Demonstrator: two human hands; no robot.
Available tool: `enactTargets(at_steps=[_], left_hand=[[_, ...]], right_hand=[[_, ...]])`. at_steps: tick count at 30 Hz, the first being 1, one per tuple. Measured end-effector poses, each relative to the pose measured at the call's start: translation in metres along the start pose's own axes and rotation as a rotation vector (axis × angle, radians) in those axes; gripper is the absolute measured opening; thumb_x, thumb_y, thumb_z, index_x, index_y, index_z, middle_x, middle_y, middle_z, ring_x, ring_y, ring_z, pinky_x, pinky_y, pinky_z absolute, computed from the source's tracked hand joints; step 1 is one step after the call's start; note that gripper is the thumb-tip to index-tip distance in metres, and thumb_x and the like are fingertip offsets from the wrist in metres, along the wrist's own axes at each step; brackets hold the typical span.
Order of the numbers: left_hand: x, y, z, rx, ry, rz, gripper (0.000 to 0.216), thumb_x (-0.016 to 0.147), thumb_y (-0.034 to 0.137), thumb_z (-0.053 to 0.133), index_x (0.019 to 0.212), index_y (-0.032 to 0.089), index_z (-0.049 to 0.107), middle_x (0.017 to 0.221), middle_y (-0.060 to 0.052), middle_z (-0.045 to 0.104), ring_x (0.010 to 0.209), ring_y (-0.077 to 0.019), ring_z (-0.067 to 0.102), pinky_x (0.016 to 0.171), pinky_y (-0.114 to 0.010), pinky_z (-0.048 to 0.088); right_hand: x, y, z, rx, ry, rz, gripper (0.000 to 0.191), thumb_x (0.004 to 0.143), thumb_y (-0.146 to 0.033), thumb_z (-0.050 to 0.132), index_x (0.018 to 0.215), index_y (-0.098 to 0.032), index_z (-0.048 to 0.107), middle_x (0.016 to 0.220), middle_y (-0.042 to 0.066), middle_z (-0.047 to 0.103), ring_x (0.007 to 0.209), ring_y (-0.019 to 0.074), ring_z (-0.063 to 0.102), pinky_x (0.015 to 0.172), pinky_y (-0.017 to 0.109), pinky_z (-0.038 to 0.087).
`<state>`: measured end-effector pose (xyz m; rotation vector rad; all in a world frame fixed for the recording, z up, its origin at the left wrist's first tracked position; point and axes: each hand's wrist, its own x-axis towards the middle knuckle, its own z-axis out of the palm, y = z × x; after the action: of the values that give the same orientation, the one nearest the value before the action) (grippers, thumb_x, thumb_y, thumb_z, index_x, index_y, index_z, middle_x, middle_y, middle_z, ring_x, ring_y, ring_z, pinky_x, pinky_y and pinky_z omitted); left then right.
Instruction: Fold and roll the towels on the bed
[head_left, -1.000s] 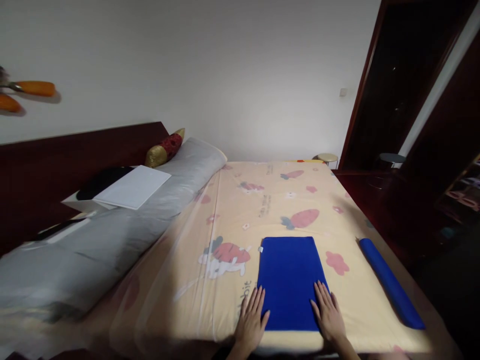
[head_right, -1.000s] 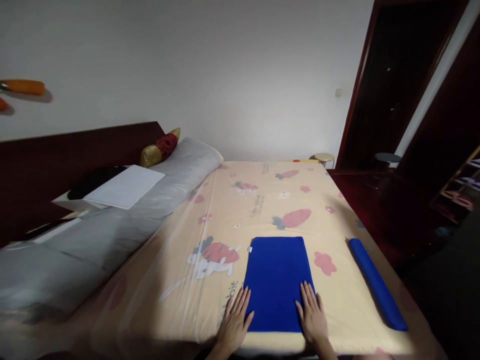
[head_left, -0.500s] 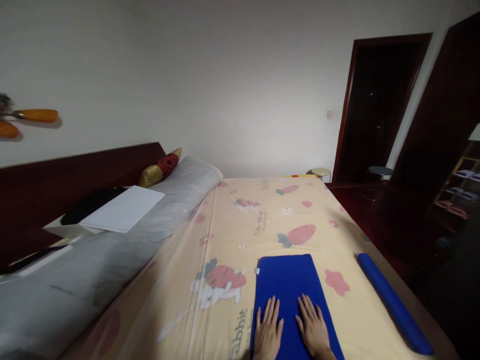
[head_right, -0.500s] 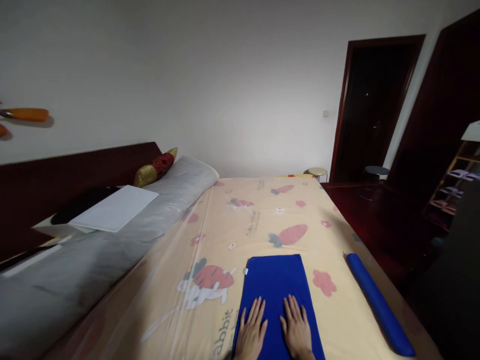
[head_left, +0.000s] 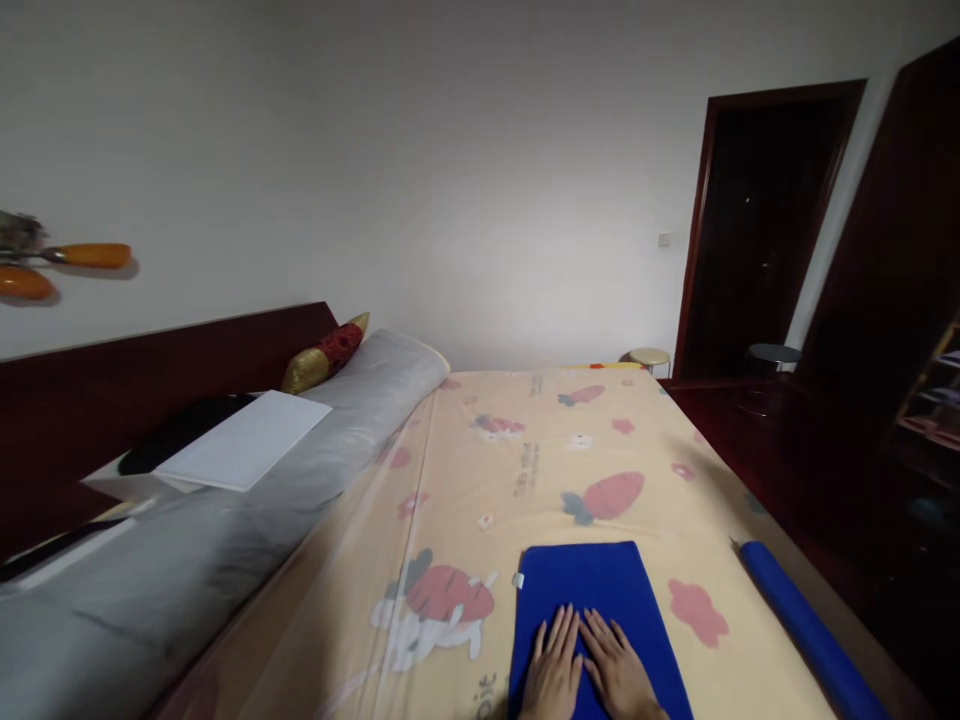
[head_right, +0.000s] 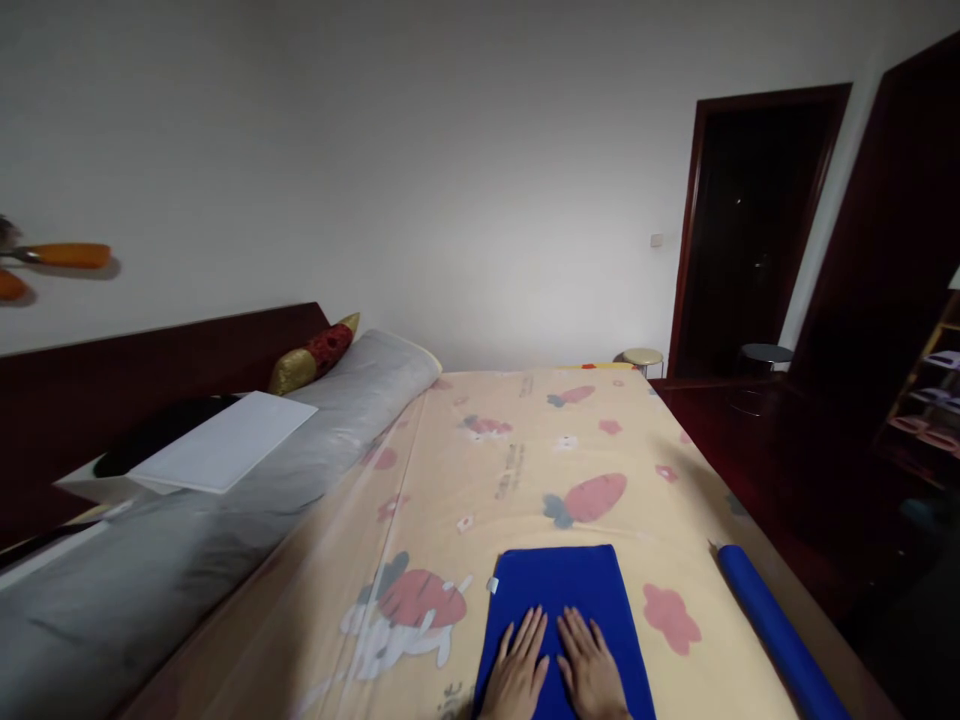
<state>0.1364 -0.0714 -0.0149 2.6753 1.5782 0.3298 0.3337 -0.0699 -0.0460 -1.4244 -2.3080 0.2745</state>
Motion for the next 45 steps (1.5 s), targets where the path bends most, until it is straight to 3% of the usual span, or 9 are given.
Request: enactTargets(at_steps=[6, 9, 14, 20, 23, 32, 35, 39, 45], left_hand=[[-0.001, -0.053, 0.019, 0.099, 0.051, -0.319, 0.054, 0.096, 0.038, 0.027, 0.144, 0.034, 0.003, 0.153, 0.0, 0.027, 0.139, -0.0259, 0.033, 0.111, -0.057, 0.029], [0.011, -0.051, 0.031, 0.092, 0.098, -0.269, 0.058, 0.093, 0.031, 0.03, 0.144, 0.033, 0.002, 0.152, -0.001, 0.029, 0.137, -0.0269, 0.035, 0.11, -0.058, 0.029], [0.063, -0.036, 0.032, -0.041, 0.023, -0.019, 0.06, 0.093, 0.026, 0.031, 0.145, 0.031, 0.002, 0.154, 0.003, 0.024, 0.14, -0.0197, 0.031, 0.112, -0.043, 0.033], [0.086, -0.072, 0.023, 0.078, 0.055, -0.4, 0.054, 0.096, 0.037, 0.025, 0.146, 0.029, 0.007, 0.156, 0.0, 0.02, 0.143, -0.0251, 0.022, 0.114, -0.057, 0.02], [0.084, -0.079, 0.028, 0.115, 0.07, -0.44, 0.054, 0.095, 0.038, 0.024, 0.146, 0.03, 0.006, 0.156, 0.002, 0.019, 0.144, -0.0237, 0.018, 0.115, -0.055, 0.017], [0.093, -0.072, 0.007, 0.09, -0.113, -0.472, 0.057, 0.093, 0.041, 0.027, 0.146, 0.027, 0.014, 0.156, 0.001, 0.018, 0.145, -0.0253, 0.016, 0.115, -0.06, 0.012], [0.099, -0.061, 0.004, 0.119, -0.027, -0.411, 0.057, 0.092, 0.037, 0.03, 0.146, 0.026, 0.014, 0.156, -0.001, 0.018, 0.145, -0.0267, 0.015, 0.115, -0.062, 0.008], [0.107, -0.041, 0.025, 0.039, 0.033, -0.205, 0.057, 0.094, 0.03, 0.028, 0.146, 0.03, 0.005, 0.155, 0.003, 0.019, 0.143, -0.0208, 0.022, 0.116, -0.051, 0.023], [0.111, -0.045, 0.067, -0.003, -0.018, -0.208, 0.061, 0.091, 0.025, 0.032, 0.144, 0.032, 0.005, 0.154, 0.002, 0.02, 0.14, -0.0234, 0.031, 0.113, -0.052, 0.031]], right_hand=[[-0.009, 0.056, 0.01, -0.164, 0.197, 0.445, 0.066, 0.09, -0.062, 0.031, 0.141, -0.021, 0.041, 0.148, 0.009, 0.037, 0.137, 0.0303, 0.034, 0.113, 0.054, 0.028], [0.007, 0.05, 0.021, -0.142, 0.203, 0.36, 0.06, 0.092, -0.058, 0.031, 0.142, -0.025, 0.04, 0.148, 0.006, 0.038, 0.136, 0.0291, 0.036, 0.112, 0.052, 0.032], [0.068, 0.032, 0.012, 0.02, -0.011, -0.034, 0.05, 0.096, -0.047, 0.03, 0.145, -0.036, 0.025, 0.15, -0.004, 0.033, 0.137, 0.02, 0.035, 0.112, 0.041, 0.035], [0.081, 0.091, -0.009, -0.093, 0.06, 0.336, 0.063, 0.093, -0.059, 0.029, 0.146, -0.026, 0.024, 0.153, 0.002, 0.027, 0.142, 0.0236, 0.025, 0.117, 0.05, 0.022], [0.072, 0.107, -0.003, -0.141, 0.101, 0.397, 0.068, 0.092, -0.06, 0.026, 0.148, -0.023, 0.016, 0.155, 0.001, 0.021, 0.143, 0.0227, 0.02, 0.118, 0.05, 0.016], [0.08, 0.105, -0.007, -0.158, 0.036, 0.406, 0.068, 0.091, -0.061, 0.027, 0.146, -0.021, 0.027, 0.153, 0.005, 0.028, 0.142, 0.0252, 0.024, 0.116, 0.053, 0.018], [0.094, 0.084, -0.007, -0.173, 0.09, 0.39, 0.059, 0.093, -0.05, 0.029, 0.145, -0.022, 0.031, 0.153, 0.005, 0.028, 0.142, 0.0268, 0.023, 0.117, 0.055, 0.015], [0.109, 0.051, 0.015, -0.096, 0.044, 0.225, 0.052, 0.095, -0.038, 0.027, 0.146, -0.03, 0.025, 0.153, -0.002, 0.025, 0.142, 0.0221, 0.023, 0.116, 0.051, 0.023], [0.107, 0.056, 0.051, -0.071, 0.027, 0.204, 0.053, 0.094, -0.041, 0.029, 0.146, -0.034, 0.018, 0.153, -0.002, 0.022, 0.141, 0.0245, 0.024, 0.114, 0.053, 0.027]])
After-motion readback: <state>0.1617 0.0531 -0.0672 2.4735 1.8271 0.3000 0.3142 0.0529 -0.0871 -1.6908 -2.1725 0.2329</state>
